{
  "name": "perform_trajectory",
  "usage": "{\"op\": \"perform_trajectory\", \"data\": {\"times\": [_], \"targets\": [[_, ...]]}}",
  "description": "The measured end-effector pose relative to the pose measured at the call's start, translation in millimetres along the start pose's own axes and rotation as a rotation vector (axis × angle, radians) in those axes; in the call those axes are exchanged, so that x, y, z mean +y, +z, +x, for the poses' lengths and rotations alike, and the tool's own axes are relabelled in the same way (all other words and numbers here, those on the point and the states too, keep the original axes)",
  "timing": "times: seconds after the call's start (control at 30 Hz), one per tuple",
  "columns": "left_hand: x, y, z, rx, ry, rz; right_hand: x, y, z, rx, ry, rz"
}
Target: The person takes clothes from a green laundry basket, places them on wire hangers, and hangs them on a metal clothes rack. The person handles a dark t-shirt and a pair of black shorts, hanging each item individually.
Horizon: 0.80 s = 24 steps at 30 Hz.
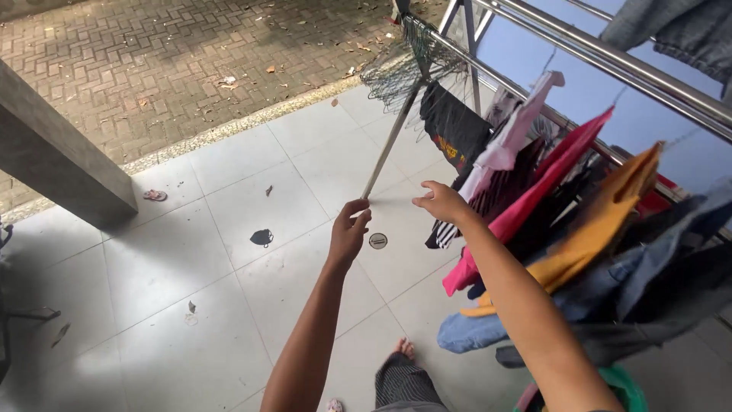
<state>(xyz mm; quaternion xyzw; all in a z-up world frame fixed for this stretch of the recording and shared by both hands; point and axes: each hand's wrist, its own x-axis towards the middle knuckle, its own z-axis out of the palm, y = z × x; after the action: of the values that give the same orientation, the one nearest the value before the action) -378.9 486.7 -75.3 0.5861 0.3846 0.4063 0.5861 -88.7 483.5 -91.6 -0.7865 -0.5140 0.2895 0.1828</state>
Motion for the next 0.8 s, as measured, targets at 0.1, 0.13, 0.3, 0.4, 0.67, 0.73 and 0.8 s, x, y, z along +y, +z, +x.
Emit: {"op": "perform_trajectory", "data": {"times": [0.1,0.13,0.3,0.4,0.67,0.73,0.8], "targets": [[-8.3,-17.9,53.2,-0.017,-0.003,0.024,-19.2,-9.4,52.0,0.116,0.015,0.086],[-15.4,-23.0,73.5,-0.012,-0.005,0.026,-15.7,-9.0,75.4,0.111,0.012,0.087],[-19.0,-35.7,206.1,-0.032,-0.015,0.072,-13.7,-31.4,214.0,0.467,0.109,0.574],[-34.1,-26.5,275.8,-0.140,-0.072,0.116,4.8,-52.3,275.9,0.676,0.176,0.695],[-38.6,15.6,436.3,-0.344,-0.085,0.140,76.4,-90.0,384.3,0.969,0.426,0.465],[-52.0,26.4,466.9,-0.414,-0.112,0.154,77.1,-83.3,391.2,0.979,0.473,0.464],[-53.9,46.4,505.3,-0.533,-0.083,0.167,82.0,-88.3,406.5,1.245,0.205,0.255]]}}
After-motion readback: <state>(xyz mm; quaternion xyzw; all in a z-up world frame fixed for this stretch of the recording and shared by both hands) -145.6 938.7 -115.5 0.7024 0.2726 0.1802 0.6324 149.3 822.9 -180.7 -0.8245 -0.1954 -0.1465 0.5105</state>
